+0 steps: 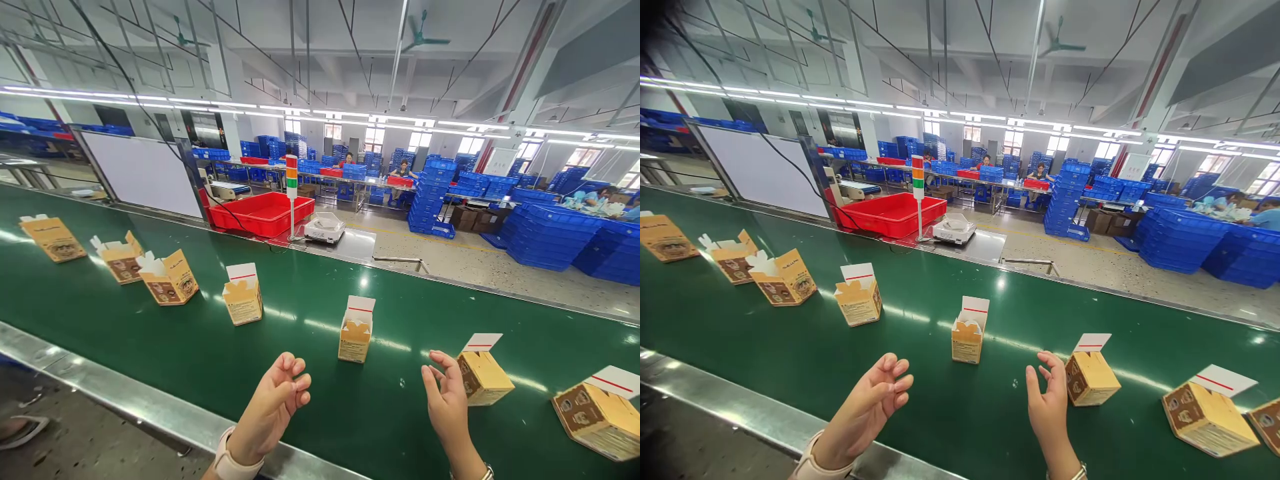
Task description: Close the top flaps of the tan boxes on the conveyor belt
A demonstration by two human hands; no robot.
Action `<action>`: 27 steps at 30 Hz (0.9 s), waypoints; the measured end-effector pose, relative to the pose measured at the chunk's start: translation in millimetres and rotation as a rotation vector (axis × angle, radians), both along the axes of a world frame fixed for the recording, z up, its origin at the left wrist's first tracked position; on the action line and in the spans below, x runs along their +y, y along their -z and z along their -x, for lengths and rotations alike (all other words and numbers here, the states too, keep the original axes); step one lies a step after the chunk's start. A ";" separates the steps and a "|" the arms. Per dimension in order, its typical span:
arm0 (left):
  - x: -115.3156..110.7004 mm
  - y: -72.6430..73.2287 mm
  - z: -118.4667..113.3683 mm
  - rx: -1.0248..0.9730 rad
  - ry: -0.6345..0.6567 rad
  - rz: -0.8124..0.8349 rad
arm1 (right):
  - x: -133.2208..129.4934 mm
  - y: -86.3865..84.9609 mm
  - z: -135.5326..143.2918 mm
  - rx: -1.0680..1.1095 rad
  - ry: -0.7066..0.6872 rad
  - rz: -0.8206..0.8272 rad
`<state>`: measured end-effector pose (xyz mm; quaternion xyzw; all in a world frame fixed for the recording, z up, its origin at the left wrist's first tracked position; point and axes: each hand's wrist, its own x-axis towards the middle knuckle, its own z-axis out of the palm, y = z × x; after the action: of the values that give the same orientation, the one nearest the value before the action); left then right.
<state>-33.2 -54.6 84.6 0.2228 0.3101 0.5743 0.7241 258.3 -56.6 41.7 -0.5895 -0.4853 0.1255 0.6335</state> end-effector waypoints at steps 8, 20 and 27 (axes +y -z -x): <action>6.2 14.8 -6.9 0.027 0.011 0.014 | 1.6 8.4 -0.9 -0.001 0.003 0.022; 16.5 0.4 -19.6 0.106 0.167 -0.131 | 10.9 -3.2 -11.2 -0.096 -0.110 0.089; 74.0 33.4 -64.0 0.753 0.063 -0.636 | 40.8 3.7 -11.7 -0.175 -0.256 0.121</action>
<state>30.8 19.4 51.2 0.6342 0.3527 0.4978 0.4749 270.1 -15.7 38.0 -0.5688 -0.6010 0.1825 0.5310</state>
